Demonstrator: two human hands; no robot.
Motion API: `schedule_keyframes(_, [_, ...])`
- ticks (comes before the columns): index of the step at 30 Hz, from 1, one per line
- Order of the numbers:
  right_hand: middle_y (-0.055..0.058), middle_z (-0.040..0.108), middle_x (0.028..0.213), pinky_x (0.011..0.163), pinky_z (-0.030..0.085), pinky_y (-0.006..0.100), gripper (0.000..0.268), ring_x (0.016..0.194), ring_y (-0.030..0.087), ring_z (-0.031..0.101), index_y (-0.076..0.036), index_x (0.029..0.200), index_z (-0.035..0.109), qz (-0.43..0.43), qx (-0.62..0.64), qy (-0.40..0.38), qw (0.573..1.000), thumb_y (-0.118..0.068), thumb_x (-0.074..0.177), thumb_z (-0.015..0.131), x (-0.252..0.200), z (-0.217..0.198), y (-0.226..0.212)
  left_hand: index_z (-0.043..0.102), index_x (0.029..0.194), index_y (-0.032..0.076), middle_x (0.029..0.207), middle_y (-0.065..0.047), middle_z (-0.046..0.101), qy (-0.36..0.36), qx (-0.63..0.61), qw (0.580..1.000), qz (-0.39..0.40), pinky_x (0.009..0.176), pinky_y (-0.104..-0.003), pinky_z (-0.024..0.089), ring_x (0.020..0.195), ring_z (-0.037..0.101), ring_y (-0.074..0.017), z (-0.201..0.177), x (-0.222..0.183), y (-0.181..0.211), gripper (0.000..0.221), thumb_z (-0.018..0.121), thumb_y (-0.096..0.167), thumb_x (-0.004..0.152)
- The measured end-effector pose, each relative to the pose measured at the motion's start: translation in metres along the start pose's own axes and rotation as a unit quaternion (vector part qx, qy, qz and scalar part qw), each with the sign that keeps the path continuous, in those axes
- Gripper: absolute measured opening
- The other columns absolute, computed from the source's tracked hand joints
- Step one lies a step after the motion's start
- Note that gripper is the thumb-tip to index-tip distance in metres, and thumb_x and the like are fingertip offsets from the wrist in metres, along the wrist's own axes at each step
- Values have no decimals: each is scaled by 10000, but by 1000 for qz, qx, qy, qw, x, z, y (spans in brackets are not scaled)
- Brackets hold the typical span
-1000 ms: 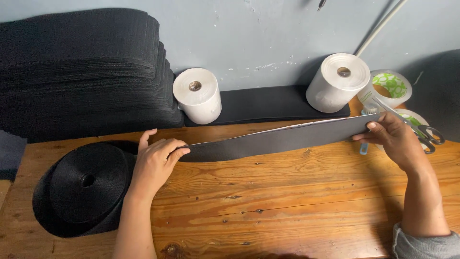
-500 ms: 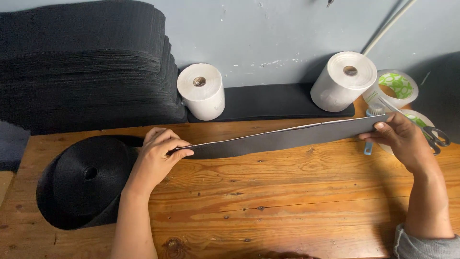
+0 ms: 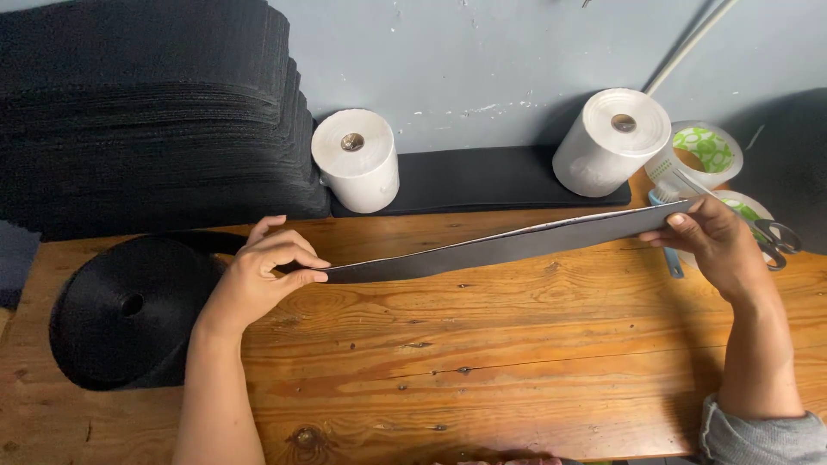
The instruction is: Applying adhesive tape to black fabric strips and smoothing it with a brush
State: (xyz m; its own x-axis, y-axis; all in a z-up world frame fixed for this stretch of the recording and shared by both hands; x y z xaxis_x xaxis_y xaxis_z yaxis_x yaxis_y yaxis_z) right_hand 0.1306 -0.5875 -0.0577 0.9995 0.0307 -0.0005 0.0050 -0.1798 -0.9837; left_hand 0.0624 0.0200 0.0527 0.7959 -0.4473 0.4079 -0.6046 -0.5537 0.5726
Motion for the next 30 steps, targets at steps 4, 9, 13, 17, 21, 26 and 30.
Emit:
schedule_keyframes(4, [174,671,1089,980,616,405,144,957,340,737,-66,1187,551,-14,-9,-3,1000,-181,1100,563,0,3,-3,779,866,162,849,64,700,19,0,1000,8,1156,-371,318,800,629,-63,-2,1,-6,73,831,168,815])
schedule_keyframes(9, [177,656,1163,1001,608,464,192,1004,371,729,-45,1220,539,-29,-7,-25,999,-170,1074,549,-3,3,-1,785,894,170,832,60,655,25,36,999,-1,1131,-376,335,788,610,-76,-4,-7,-1,92,808,230,829])
schedule_keyframes(13, [225,687,1103,1011,604,457,142,1014,376,742,-5,1187,539,-19,-25,-25,999,-104,1086,528,-15,6,-7,802,927,172,841,62,665,36,63,997,-13,1114,-380,359,804,613,-79,-6,-24,11,145,842,197,790])
schedule_keyframes(17, [277,707,1170,986,605,454,126,1037,370,744,5,1102,553,-32,-18,-45,998,-107,1045,550,-26,10,-22,789,933,188,854,71,666,44,92,995,5,1096,-410,352,767,608,-75,-1,-41,24,128,828,221,815])
schedule_keyframes(21, [216,743,1270,1001,510,376,199,1235,282,681,-57,1073,645,-86,-101,-88,987,-217,1016,542,-40,2,-20,763,939,200,863,75,647,45,114,992,22,1063,-437,375,767,595,-100,7,-58,37,135,829,210,821])
schedule_keyframes(26, [223,770,1223,742,393,317,510,981,218,652,-23,888,694,-64,-131,-80,986,-421,1075,435,-54,8,-27,744,898,216,853,83,643,52,151,987,22,1070,-455,344,762,609,-118,23,-77,44,101,814,177,837])
schedule_keyframes(30, [151,761,1236,1053,494,313,99,1198,203,677,-16,1030,710,-28,-110,-77,990,-50,956,654,-51,5,-2,719,864,217,855,88,631,38,178,983,8,1090,-480,327,726,614,-123,41,-89,41,85,780,158,864])
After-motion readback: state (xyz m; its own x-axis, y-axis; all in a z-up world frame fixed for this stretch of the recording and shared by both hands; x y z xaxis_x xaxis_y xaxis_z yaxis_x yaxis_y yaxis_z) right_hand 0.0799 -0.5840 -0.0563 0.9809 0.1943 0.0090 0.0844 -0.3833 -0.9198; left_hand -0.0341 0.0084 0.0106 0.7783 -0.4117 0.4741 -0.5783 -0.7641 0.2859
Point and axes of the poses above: each hand's wrist, its own x-axis towards the middle knuckle, its own z-axis out of the palm, y = z × x, the point moved 6 cm from there along x, towards the middle knuckle
